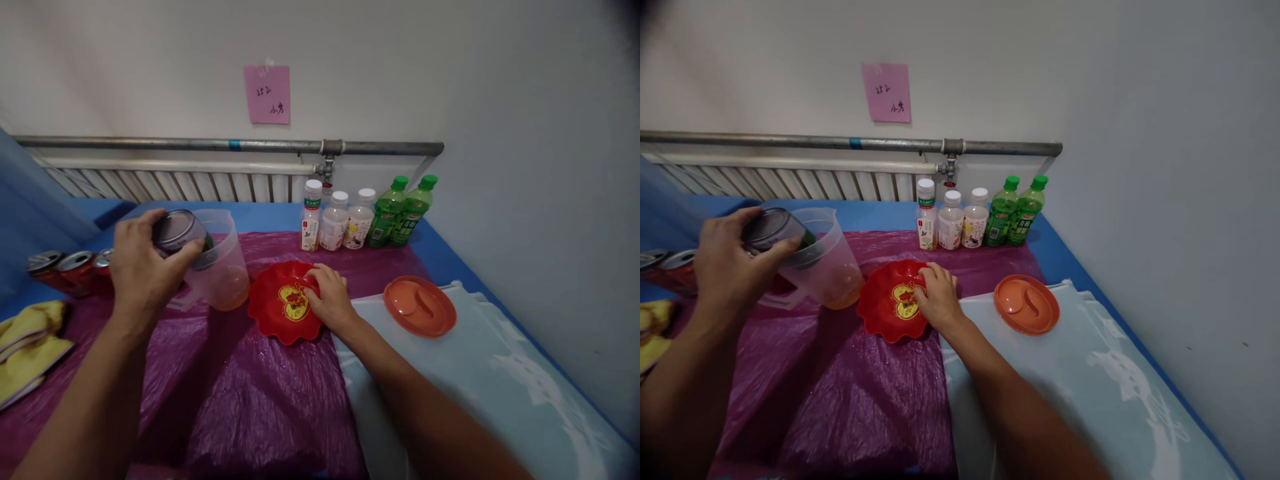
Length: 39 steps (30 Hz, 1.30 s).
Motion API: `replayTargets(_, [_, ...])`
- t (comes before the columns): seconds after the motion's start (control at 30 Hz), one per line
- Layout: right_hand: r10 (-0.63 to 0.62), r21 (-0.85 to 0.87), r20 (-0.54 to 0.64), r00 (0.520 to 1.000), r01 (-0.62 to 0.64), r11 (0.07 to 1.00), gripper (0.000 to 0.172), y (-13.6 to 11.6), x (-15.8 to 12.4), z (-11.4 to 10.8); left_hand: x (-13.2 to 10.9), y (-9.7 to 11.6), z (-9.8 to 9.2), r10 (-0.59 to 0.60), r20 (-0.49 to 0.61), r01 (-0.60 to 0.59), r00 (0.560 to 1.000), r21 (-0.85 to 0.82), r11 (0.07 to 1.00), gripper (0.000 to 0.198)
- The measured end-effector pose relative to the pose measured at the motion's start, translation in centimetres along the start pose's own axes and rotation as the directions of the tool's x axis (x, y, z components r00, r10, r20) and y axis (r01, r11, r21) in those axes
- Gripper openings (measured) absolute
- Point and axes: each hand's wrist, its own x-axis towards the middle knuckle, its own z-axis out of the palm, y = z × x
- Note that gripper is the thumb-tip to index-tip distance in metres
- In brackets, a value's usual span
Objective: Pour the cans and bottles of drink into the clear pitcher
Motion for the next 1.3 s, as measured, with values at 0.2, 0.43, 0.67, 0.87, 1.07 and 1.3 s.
replayTargets(0.2, [-0.019,0.007,0.027,0.999,0.019,1.000,0.033,0.2,0.0,0.1,0.2,-1.1,0.7,-0.006,-0.058,0.006,0.998,0.007,1.000,0.065])
replayTargets(0.43, [-0.060,0.012,0.015,0.998,0.060,0.998,0.032,0.6,0.0,0.4,0.2,-1.6,0.9,0.020,-0.080,-0.023,0.997,-0.038,0.999,0.057])
replayTargets(0.67, [-0.088,0.012,-0.007,0.996,0.088,0.996,0.032,0.9,0.0,0.7,0.2,-1.5,0.9,0.022,-0.076,-0.024,0.997,-0.024,0.999,0.066])
replayTargets(0.87, [-0.109,0.010,-0.025,0.994,0.109,0.994,0.031,1.2,0.0,1.0,0.2,-1.8,0.9,0.040,-0.057,-0.040,0.998,-0.009,0.999,0.055])
replayTargets(1.07, [-0.109,0.004,-0.015,0.994,0.109,0.994,0.031,1.1,0.0,1.0,0.2,-1.3,0.9,0.010,-0.076,-0.010,0.997,0.004,1.000,0.062])
replayTargets(1.3, [-0.095,-0.006,-0.005,0.995,0.095,0.995,0.034,0.9,0.0,0.9,0.3,-0.4,0.6,-0.007,-0.080,0.006,0.997,-0.014,1.000,0.072])
